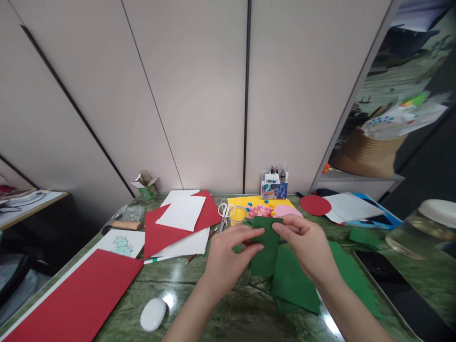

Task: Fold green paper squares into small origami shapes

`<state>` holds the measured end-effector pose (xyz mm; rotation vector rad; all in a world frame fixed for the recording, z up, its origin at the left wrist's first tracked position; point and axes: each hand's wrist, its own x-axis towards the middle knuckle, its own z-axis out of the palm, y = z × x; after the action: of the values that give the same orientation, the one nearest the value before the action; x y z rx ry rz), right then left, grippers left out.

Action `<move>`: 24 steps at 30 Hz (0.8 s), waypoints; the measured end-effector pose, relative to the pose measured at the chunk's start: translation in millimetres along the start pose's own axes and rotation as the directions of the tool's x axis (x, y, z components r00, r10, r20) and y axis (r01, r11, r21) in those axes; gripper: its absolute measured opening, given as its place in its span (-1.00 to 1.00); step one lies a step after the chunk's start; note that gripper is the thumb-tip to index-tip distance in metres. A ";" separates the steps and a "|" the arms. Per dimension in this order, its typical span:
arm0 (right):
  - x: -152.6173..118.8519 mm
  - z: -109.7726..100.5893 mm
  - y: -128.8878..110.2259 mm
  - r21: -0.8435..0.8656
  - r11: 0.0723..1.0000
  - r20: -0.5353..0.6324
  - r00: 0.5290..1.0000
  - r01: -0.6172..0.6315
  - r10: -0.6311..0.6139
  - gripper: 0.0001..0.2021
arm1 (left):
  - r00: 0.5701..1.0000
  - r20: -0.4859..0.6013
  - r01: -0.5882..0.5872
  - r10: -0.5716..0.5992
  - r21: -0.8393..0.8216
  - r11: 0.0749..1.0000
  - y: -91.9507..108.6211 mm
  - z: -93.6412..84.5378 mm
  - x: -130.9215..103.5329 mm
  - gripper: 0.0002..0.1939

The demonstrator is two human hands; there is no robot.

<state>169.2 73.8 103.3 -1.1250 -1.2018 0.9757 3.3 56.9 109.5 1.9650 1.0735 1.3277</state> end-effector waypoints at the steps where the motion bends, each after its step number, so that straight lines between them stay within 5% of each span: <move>1: 0.2 -0.1 0.6 0.001 1.000 0.000 1.000 -0.004 0.004 -0.79 | 1.000 0.003 0.001 -0.001 -0.002 1.000 0.1 0.0 0.1 -0.70; 18: 2.5 1.9 0.8 0.021 0.993 -0.019 0.993 0.113 -0.112 -0.84 | 0.995 0.018 0.103 -0.102 -0.034 0.994 -3.2 -0.1 3.1 -0.75; 21: -18.6 10.5 -8.4 0.052 0.982 -0.073 0.981 0.183 -0.179 -0.75 | 0.986 -0.043 0.159 -0.160 -0.039 0.987 -4.6 -6.2 5.2 -0.75; 24: -59.7 12.9 -16.9 -0.154 0.948 -0.098 0.951 0.278 -0.294 -0.70 | 0.978 -0.094 0.180 -0.184 -0.056 0.982 -4.8 -15.4 6.0 -0.73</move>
<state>148.7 14.1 108.6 -1.0640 -1.3072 0.6026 -11.3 64.5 114.5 1.7367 1.2266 1.3490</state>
